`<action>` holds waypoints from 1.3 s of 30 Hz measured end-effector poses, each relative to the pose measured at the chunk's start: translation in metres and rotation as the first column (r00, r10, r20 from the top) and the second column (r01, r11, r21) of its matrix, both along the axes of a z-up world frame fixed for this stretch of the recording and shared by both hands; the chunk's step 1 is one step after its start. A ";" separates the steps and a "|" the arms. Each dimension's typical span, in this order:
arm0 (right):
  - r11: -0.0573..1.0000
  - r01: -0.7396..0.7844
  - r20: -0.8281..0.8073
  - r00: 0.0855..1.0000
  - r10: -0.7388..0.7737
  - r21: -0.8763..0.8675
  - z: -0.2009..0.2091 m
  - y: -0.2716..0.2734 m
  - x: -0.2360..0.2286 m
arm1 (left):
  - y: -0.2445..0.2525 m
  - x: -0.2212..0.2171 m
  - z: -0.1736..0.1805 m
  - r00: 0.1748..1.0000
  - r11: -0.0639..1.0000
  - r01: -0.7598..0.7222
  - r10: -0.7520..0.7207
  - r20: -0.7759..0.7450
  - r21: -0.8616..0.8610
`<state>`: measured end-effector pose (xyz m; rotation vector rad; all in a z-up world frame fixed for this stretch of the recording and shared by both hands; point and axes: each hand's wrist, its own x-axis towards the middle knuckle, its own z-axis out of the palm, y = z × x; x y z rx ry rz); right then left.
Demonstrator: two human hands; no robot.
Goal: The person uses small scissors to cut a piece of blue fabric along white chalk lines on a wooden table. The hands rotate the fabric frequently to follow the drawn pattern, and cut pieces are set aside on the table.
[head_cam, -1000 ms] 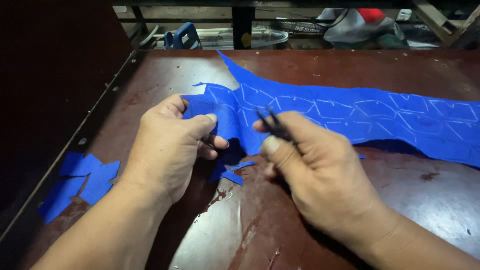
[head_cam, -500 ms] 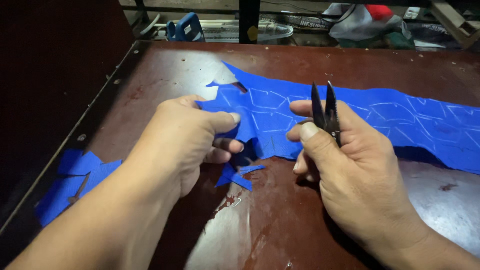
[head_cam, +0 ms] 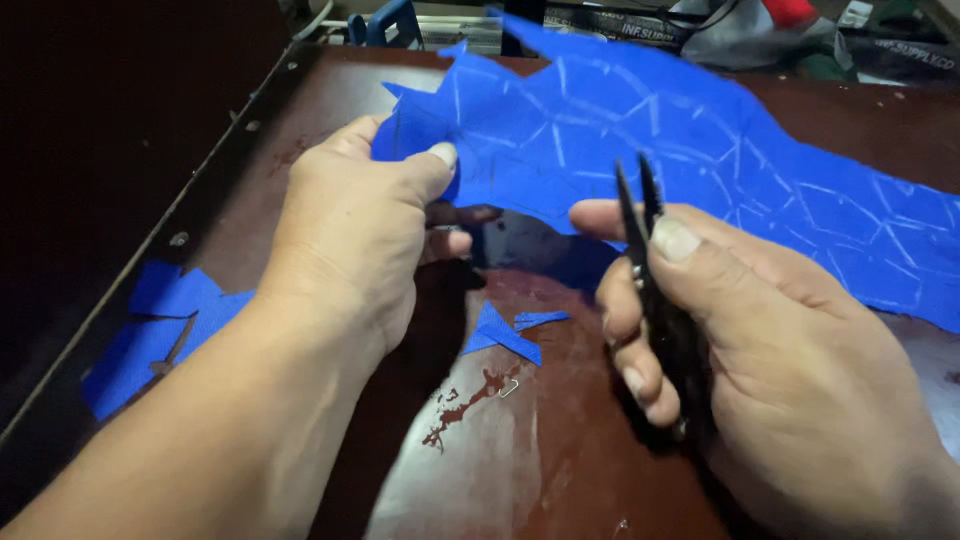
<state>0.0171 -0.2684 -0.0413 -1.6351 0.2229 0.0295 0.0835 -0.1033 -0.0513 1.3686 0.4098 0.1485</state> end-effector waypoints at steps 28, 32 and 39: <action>0.971 0.105 -0.249 0.967 -0.049 0.217 0.007 0.049 0.003 | -0.011 -0.021 -0.017 0.979 0.978 0.088 -0.050 0.199 -0.190; 0.973 0.068 -0.235 0.972 -0.015 0.221 0.002 0.043 0.001 | -0.011 -0.020 -0.022 0.972 0.945 0.129 -0.059 0.229 -0.299; 0.969 0.076 -0.236 0.971 -0.019 0.234 0.002 0.043 0.001 | -0.011 -0.028 -0.017 0.952 0.973 0.156 -0.102 0.289 -0.170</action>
